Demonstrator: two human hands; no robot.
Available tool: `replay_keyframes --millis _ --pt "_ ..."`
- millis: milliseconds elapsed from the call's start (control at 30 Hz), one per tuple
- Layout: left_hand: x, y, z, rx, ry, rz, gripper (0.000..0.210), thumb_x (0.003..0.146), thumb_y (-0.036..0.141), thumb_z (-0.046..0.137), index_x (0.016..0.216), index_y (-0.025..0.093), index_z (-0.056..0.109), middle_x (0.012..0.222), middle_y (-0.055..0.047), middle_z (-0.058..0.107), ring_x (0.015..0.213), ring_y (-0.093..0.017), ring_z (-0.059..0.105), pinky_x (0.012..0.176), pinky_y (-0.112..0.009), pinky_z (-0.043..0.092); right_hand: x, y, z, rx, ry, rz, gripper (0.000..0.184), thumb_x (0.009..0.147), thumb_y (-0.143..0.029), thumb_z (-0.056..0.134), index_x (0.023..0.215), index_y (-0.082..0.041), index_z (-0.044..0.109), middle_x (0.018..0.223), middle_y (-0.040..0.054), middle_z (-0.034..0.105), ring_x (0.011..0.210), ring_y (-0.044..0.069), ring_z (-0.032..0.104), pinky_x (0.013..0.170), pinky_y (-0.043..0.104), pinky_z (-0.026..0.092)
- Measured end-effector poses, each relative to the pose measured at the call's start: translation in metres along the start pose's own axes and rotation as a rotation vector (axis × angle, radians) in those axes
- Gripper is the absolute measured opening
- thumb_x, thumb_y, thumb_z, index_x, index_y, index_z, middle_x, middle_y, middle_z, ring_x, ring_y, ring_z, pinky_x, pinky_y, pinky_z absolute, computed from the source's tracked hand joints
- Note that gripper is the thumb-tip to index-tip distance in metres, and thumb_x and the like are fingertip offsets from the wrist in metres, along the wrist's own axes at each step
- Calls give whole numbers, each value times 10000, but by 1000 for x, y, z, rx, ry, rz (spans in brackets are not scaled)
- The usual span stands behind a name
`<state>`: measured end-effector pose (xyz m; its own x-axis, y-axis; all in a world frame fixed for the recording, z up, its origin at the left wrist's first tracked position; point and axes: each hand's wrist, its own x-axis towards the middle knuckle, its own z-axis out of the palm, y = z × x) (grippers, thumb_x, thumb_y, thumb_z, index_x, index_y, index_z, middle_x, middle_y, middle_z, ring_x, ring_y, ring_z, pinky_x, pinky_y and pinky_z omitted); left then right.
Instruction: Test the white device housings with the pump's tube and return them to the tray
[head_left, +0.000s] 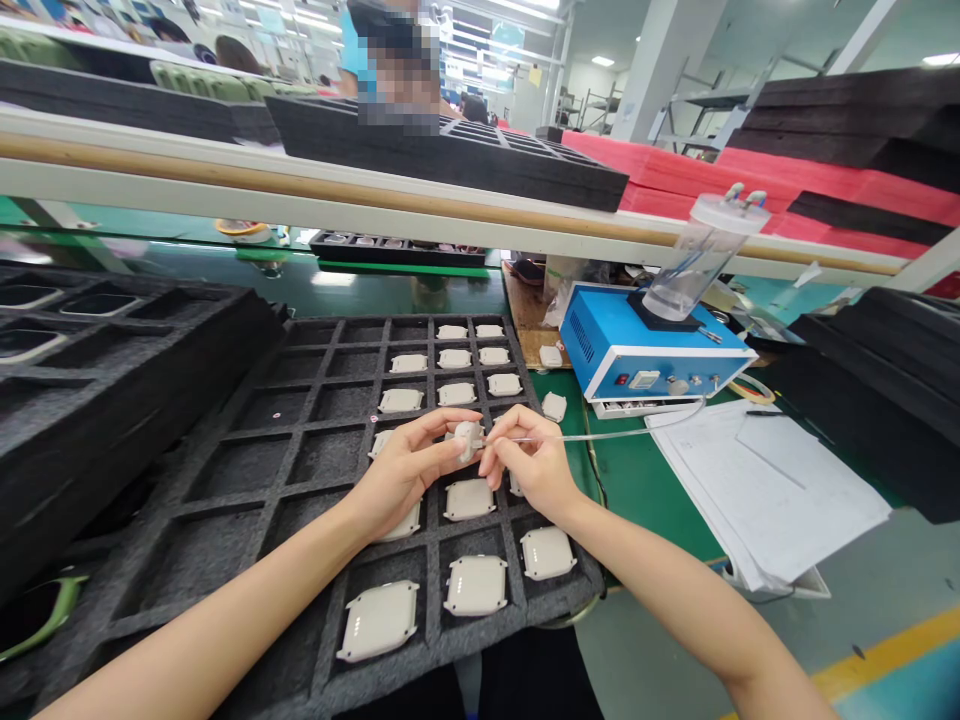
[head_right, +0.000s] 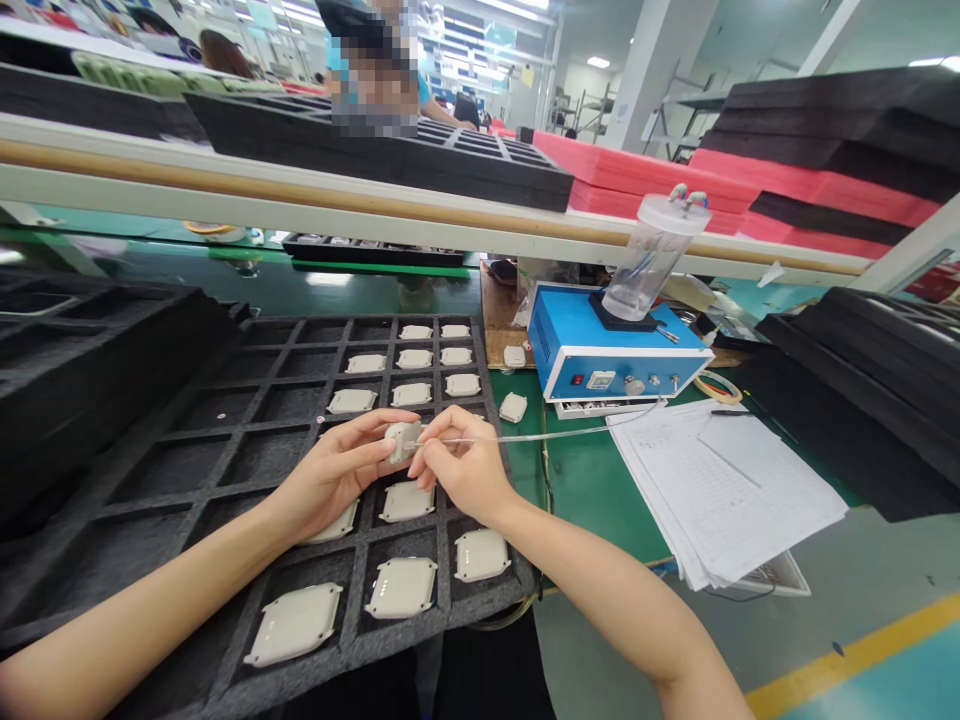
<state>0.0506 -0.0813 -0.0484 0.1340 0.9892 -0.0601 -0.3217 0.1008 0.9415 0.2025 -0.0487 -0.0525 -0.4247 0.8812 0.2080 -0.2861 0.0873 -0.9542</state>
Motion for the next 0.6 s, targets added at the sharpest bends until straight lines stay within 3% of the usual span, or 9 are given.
replay_keyframes --millis 600 --pt "0 0 1 6 3 2 262 709 221 641 968 190 625 842 -28 606 776 -156 556 773 -318 458 0 0 0 6 -8 -5 46 668 -130 511 685 -169 491 476 -48 593 348 78 511 372 178 446"
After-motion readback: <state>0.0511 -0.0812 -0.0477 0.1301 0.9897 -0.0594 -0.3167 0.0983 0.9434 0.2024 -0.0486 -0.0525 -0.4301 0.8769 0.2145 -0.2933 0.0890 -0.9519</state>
